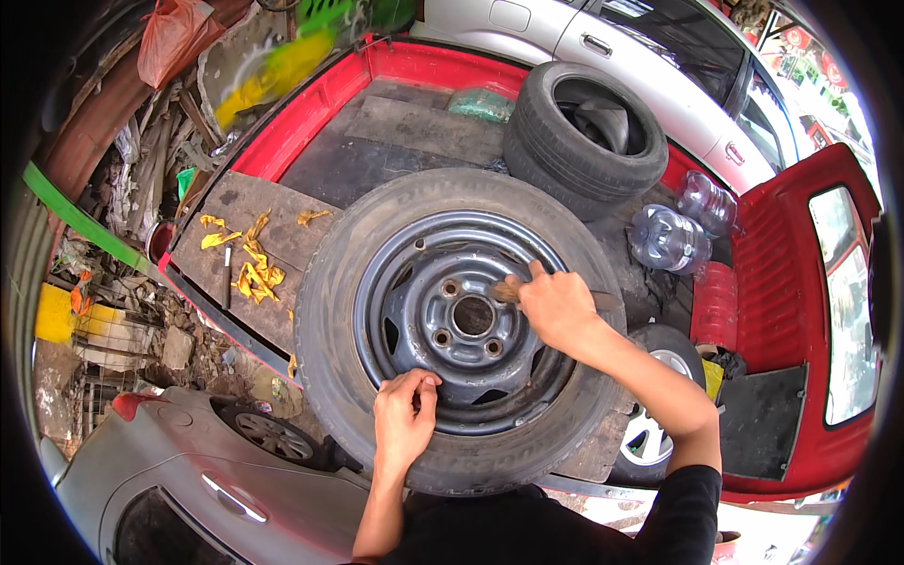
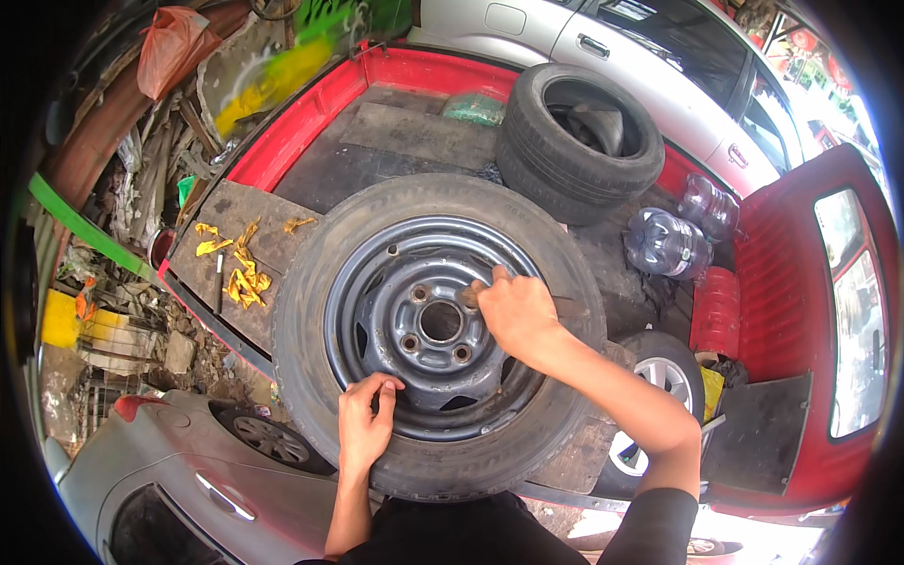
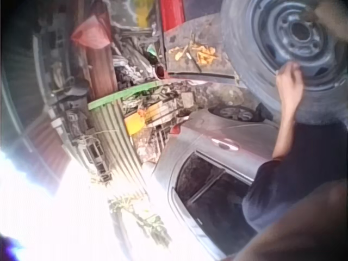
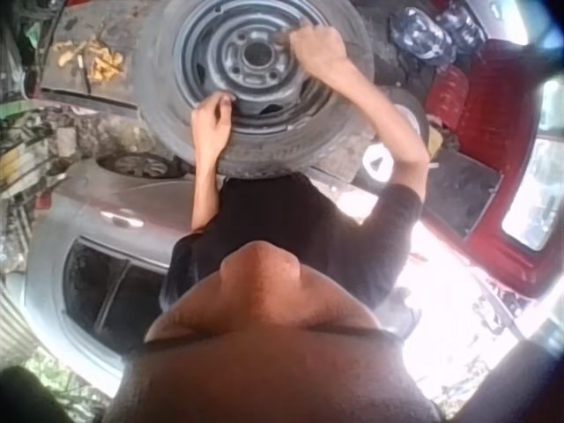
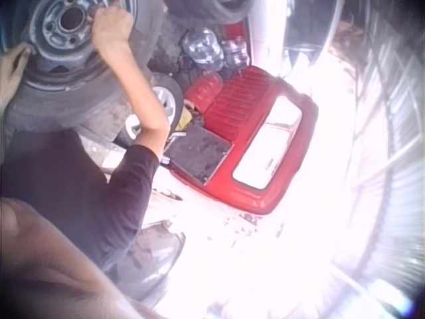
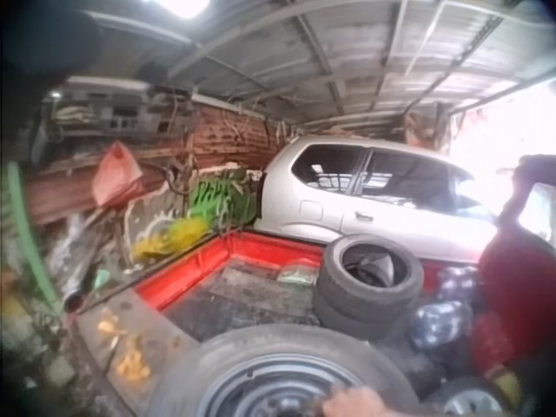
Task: The person cleans the center hub of a car wheel using a small metal tool and a piece of wood. They scrape and rub the hub area repeatedly to remove dirt and grime.
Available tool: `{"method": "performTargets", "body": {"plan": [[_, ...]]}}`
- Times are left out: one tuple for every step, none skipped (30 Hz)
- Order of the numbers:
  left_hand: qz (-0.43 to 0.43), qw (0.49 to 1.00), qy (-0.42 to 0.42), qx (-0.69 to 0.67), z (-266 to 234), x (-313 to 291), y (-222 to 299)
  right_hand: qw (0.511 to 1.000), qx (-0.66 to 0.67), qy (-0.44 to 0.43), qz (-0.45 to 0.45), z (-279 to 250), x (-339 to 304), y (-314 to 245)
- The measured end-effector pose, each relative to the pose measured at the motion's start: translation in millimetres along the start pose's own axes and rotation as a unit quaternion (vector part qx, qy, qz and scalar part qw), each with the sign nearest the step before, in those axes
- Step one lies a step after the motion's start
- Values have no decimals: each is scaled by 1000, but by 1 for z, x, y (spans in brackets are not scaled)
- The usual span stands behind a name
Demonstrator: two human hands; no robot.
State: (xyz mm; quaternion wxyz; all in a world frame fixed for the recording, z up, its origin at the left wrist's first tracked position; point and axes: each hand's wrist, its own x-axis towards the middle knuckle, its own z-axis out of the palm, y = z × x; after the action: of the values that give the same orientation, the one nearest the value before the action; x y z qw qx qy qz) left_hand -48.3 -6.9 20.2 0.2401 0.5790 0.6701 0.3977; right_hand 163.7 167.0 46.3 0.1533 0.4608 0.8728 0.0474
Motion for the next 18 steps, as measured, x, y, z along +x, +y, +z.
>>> {"method": "performTargets", "body": {"plan": [[-5,1000,-1,2,0,0,0,1000,2,-4,6,1,2,1],[-3,1000,-2,-3,0,0,0,999,31,41,2,2,1,2],[-5,1000,-3,-4,1,0,-1,997,46,60,13,2,4,2],[-16,1000,-4,3,1,0,-1,992,64,105,11,3,5,1],[-2,1000,3,-3,1,0,-1,992,74,97,23,3,9,0],[4,1000,9,-2,2,1,-1,990,86,114,22,3,12,-3],[4,1000,10,3,2,1,-2,985,105,137,13,4,13,-5],[1,1000,14,-1,2,1,-2,987,89,132,17,4,14,-8],[-7,1000,14,-2,2,1,-2,988,79,135,12,4,12,-11],[-22,1000,11,0,2,2,-2,990,54,131,27,5,10,-13],[-16,1000,13,9,2,2,-2,991,36,129,2,5,6,-15],[-16,1000,12,20,2,2,-2,993,3,120,-4,5,2,-16],[-19,999,13,34,2,2,-2,994,-23,104,-14,5,-2,-16],[-14,999,16,29,2,2,-2,995,-28,98,-14,5,-6,-16],[-9,999,20,26,3,2,-2,996,-28,85,-17,4,-7,-14],[-8,999,21,23,3,3,-2,996,-20,77,-28,4,-8,-13],[-4,999,23,24,3,3,-2,997,-16,74,-24,2,-7,-11],[-4,999,24,26,3,3,-2,997,-9,76,-19,2,-6,-10]]}}
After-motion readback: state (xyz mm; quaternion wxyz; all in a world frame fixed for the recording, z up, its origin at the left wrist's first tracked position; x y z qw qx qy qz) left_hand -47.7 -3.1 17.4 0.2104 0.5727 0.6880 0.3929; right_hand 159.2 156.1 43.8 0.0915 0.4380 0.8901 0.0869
